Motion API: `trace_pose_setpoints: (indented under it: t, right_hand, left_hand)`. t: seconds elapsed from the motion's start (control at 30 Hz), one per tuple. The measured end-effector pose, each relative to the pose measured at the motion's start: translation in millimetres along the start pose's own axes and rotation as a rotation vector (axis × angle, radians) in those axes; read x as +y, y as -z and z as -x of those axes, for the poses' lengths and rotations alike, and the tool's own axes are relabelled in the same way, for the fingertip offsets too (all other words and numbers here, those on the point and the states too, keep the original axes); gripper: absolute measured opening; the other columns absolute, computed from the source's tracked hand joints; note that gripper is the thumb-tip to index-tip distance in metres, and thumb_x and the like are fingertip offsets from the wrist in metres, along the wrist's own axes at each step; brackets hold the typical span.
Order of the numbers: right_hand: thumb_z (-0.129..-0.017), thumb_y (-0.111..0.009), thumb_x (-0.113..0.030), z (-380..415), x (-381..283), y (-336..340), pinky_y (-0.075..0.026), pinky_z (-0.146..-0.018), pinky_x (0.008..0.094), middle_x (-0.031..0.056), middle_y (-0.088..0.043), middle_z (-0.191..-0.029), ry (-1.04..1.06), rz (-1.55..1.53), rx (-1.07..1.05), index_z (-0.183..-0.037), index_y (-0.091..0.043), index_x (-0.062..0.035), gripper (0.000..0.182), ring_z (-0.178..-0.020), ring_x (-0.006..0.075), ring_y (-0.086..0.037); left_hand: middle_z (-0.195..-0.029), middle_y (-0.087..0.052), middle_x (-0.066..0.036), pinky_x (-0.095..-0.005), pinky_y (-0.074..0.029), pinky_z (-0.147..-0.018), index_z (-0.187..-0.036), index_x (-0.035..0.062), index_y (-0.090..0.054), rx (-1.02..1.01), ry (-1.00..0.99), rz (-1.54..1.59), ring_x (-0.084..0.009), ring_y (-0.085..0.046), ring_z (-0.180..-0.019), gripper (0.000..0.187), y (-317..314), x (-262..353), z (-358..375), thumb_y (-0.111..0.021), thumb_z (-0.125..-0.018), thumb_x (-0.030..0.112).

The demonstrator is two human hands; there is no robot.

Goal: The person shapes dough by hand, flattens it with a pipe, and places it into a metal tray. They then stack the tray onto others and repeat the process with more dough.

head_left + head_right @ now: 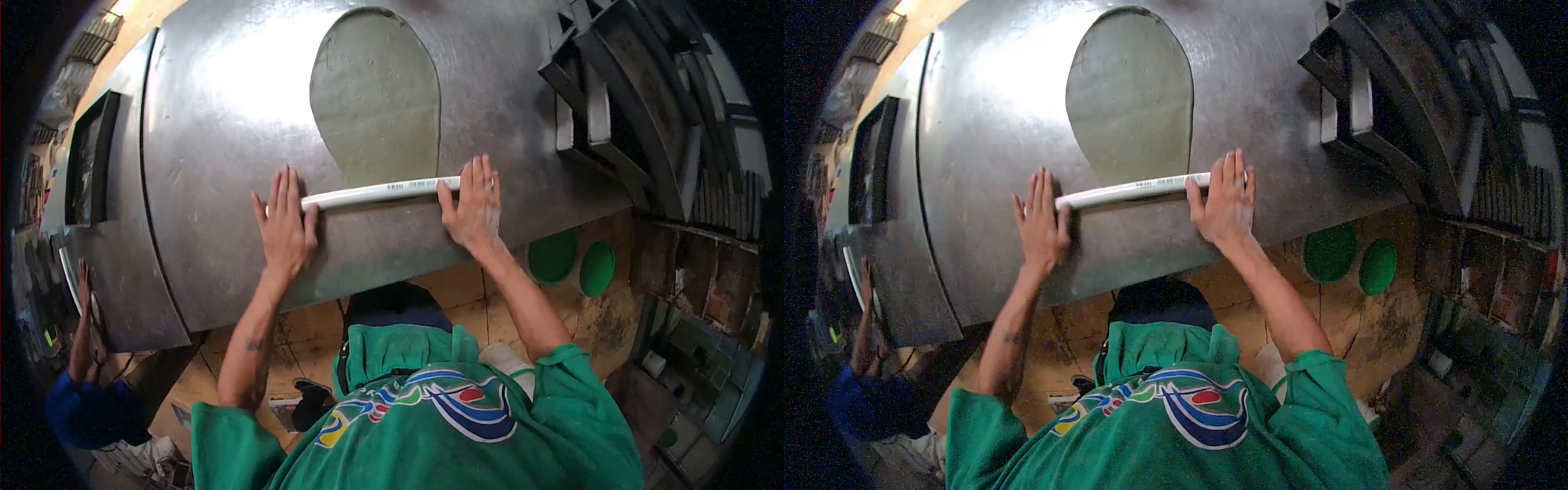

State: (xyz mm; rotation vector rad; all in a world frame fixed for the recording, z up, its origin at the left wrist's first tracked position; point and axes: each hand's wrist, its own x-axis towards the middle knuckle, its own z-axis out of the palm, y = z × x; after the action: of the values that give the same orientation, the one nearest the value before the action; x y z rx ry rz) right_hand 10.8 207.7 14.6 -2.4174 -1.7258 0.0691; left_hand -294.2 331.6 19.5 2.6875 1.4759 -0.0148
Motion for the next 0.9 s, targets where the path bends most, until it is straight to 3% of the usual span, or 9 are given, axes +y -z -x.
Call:
trace_pose_setpoints:
  t: [0.13,0.2,0.3,0.4,0.43,0.53,0.67,0.73,0.9]
  right_hand:
    - [-0.085,-0.057,-0.034,31.9,8.5,8.2,-0.030,-0.104,0.0563,0.0323,-0.051,-0.122,0.180,-0.027,0.310,-0.117,-0.053,0.0112,0.055,-0.127,0.0440,-0.039]
    - [-0.082,-0.058,-0.030,17.6,20.8,27.5,-0.038,-0.093,0.0540,0.0271,-0.056,-0.112,0.155,-0.183,-0.103,-0.110,-0.058,0.0061,0.046,-0.113,0.0393,-0.049]
    - [-0.079,-0.059,-0.028,39.3,-3.5,30.7,-0.044,-0.080,0.0477,0.0210,-0.059,-0.097,0.248,0.023,0.066,-0.101,-0.062,0.0003,0.036,-0.095,0.0338,-0.055]
    - [-0.075,-0.070,-0.036,93.4,-96.3,13.2,-0.041,-0.087,0.0508,0.0262,-0.054,-0.108,0.045,-0.737,-0.056,-0.102,-0.060,0.0019,0.048,-0.098,0.0419,-0.053]
    - [-0.073,-0.073,-0.034,109.3,-115.3,14.9,-0.043,-0.087,0.0488,0.0268,-0.052,-0.112,0.379,-0.598,-0.087,-0.109,-0.057,0.0014,0.053,-0.100,0.0423,-0.053]
    - [-0.076,-0.072,-0.028,125.3,-115.9,33.6,-0.045,-0.088,0.0461,0.0254,-0.052,-0.113,0.611,-0.621,0.044,-0.111,-0.058,0.0000,0.047,-0.102,0.0399,-0.054]
    - [-0.077,-0.071,-0.019,79.4,-38.2,31.5,-0.049,-0.081,0.0415,0.0222,-0.055,-0.114,0.318,-0.809,-0.005,-0.109,-0.059,-0.0003,0.039,-0.098,0.0378,-0.058]
    - [-0.078,-0.073,-0.017,52.3,2.5,30.1,-0.049,-0.076,0.0368,0.0168,-0.057,-0.110,0.119,-0.828,0.058,-0.106,-0.061,-0.0005,0.035,-0.094,0.0299,-0.059]
    - [-0.081,-0.073,-0.017,-75.5,50.2,18.2,-0.048,-0.073,0.0315,0.0094,-0.058,-0.107,-0.066,-0.794,0.226,-0.109,-0.061,-0.0014,0.034,-0.090,0.0216,-0.059]
  left_hand:
    - [-0.158,-0.008,-0.009,-0.0488,0.006,-0.116,-0.151,0.0090,-0.010,0.138,0.029,0.035,-0.0246,-0.003,-0.146,0.070,-7.2,15.3,51.3,-0.036,-0.098,0.045]
    - [-0.158,-0.009,-0.011,-0.0544,0.001,-0.115,-0.150,0.0049,-0.013,0.051,0.069,0.160,-0.0262,-0.003,-0.146,0.078,3.1,18.2,45.8,-0.042,-0.095,0.051]
    - [-0.156,-0.008,-0.020,-0.0572,-0.004,-0.113,-0.149,0.0057,-0.020,0.230,0.168,0.425,-0.0335,-0.005,-0.145,0.077,5.7,16.7,52.0,-0.051,-0.092,0.047]
    - [-0.155,-0.010,-0.023,-0.0582,-0.007,-0.113,-0.147,0.0061,-0.027,0.315,0.305,0.476,-0.0357,-0.009,-0.144,0.072,12.6,26.4,81.1,-0.055,-0.091,0.042]
    - [-0.154,-0.012,-0.023,-0.0585,-0.008,-0.112,-0.146,0.0070,-0.030,0.277,0.411,0.439,-0.0366,-0.010,-0.144,0.071,13.3,28.0,81.9,-0.057,-0.090,0.040]
    - [-0.153,-0.016,-0.023,-0.0583,-0.009,-0.112,-0.143,0.0092,-0.037,0.164,0.487,0.326,-0.0376,-0.012,-0.143,0.066,2.6,-26.1,73.9,-0.059,-0.087,0.038]
    - [-0.151,-0.022,-0.024,-0.0591,-0.012,-0.111,-0.135,0.0097,-0.049,0.259,0.480,0.460,-0.0391,-0.018,-0.141,0.058,-1.6,-84.4,41.5,-0.061,-0.086,0.038]
    - [-0.145,-0.032,-0.025,-0.0568,-0.019,-0.109,-0.125,0.0058,-0.058,0.400,0.483,-0.061,-0.0399,-0.031,-0.134,0.050,26.6,-60.2,18.1,-0.062,-0.085,0.037]
    - [-0.131,-0.047,-0.025,-0.0458,-0.036,-0.101,-0.117,-0.0013,-0.059,0.457,0.151,0.533,-0.0396,-0.045,-0.120,0.048,-11.8,-30.7,-163.3,-0.064,-0.085,0.034]
